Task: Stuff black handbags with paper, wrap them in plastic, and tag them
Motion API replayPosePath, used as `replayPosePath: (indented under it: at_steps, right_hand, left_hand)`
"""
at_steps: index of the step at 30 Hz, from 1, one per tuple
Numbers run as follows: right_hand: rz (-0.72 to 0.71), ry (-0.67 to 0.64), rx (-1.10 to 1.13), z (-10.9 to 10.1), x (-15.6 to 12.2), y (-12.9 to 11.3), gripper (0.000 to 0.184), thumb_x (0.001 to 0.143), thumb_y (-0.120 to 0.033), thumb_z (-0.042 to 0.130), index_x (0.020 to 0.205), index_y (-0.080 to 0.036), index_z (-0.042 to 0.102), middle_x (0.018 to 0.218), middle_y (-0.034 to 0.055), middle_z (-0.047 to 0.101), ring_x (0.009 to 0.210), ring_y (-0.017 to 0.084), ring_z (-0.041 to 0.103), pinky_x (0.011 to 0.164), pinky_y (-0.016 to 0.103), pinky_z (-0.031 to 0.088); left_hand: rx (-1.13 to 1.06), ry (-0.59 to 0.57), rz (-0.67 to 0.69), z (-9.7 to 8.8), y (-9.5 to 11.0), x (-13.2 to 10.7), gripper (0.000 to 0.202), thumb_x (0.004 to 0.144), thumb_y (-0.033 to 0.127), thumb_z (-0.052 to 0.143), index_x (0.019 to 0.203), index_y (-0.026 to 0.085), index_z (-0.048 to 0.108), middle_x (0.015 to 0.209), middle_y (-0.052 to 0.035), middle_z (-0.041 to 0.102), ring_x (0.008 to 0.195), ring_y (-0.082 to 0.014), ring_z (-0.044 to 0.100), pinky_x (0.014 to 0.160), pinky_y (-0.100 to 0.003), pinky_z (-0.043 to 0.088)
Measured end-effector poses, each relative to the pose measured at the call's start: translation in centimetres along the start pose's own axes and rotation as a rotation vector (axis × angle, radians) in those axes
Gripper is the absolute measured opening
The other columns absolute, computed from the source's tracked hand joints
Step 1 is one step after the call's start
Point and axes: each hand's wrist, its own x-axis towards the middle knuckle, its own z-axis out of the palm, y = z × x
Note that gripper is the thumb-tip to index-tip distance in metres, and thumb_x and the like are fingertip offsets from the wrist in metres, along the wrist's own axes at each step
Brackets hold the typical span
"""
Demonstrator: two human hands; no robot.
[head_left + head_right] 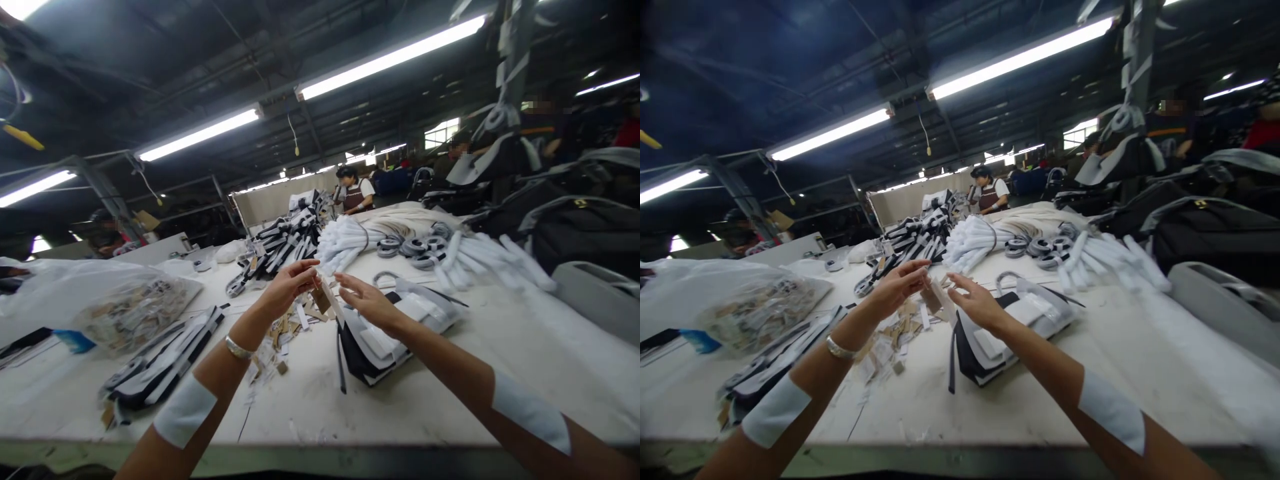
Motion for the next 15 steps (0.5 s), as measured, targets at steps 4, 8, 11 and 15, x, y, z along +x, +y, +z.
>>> replayPosePath:
  at_steps: [4,8,11,15]
  right_hand:
    - [0.039,-0.131,0.24,0.1,-1.1,0.5,0.062,0.081,-0.049,0.073,0.134,-0.021,0.058,0.13,0.01,0.065,0.123,0.027,0.059,0.108,0.044,0.042]
    - [0.087,-0.189,0.268,-0.9,-3.0,0.2,0.051,0.076,-0.042,0.079,0.118,-0.015,0.068,0.113,0.0075,0.072,0.104,0.025,0.067,0.099,0.04,0.047]
    - [0.122,-0.131,0.219,-2.3,-4.3,-0.4,0.046,0.075,-0.04,0.079,0.113,-0.014,0.071,0.101,0.0056,0.074,0.09,0.02,0.068,0.086,0.033,0.051]
    - [0.147,-0.002,0.106,-4.6,-5.7,-0.8,0.048,0.075,-0.038,0.078,0.115,-0.014,0.07,0.096,0.0061,0.073,0.074,0.016,0.065,0.071,0.029,0.051]
  left_hand:
    - [-0.064,-0.059,-0.003,2.5,0.0,-0.4,0.043,0.076,0.038,0.08,0.113,0.019,0.068,0.087,-0.0022,0.064,0.079,-0.0115,0.064,0.079,-0.025,0.051]
    - [-0.027,-0.102,0.027,3.5,-0.4,-0.5,0.043,0.082,0.042,0.073,0.119,0.023,0.065,0.086,0.0007,0.059,0.069,-0.0064,0.056,0.07,-0.019,0.049]
    - [0.094,-0.143,0.063,3.9,-0.3,-0.8,0.043,0.084,0.044,0.07,0.121,0.023,0.065,0.083,0.0014,0.057,0.068,-0.0064,0.053,0.066,-0.017,0.045]
    - [0.356,-0.233,0.093,4.3,0.0,-1.1,0.045,0.077,0.043,0.077,0.113,0.018,0.07,0.086,-0.0029,0.063,0.073,-0.0118,0.056,0.063,-0.021,0.044]
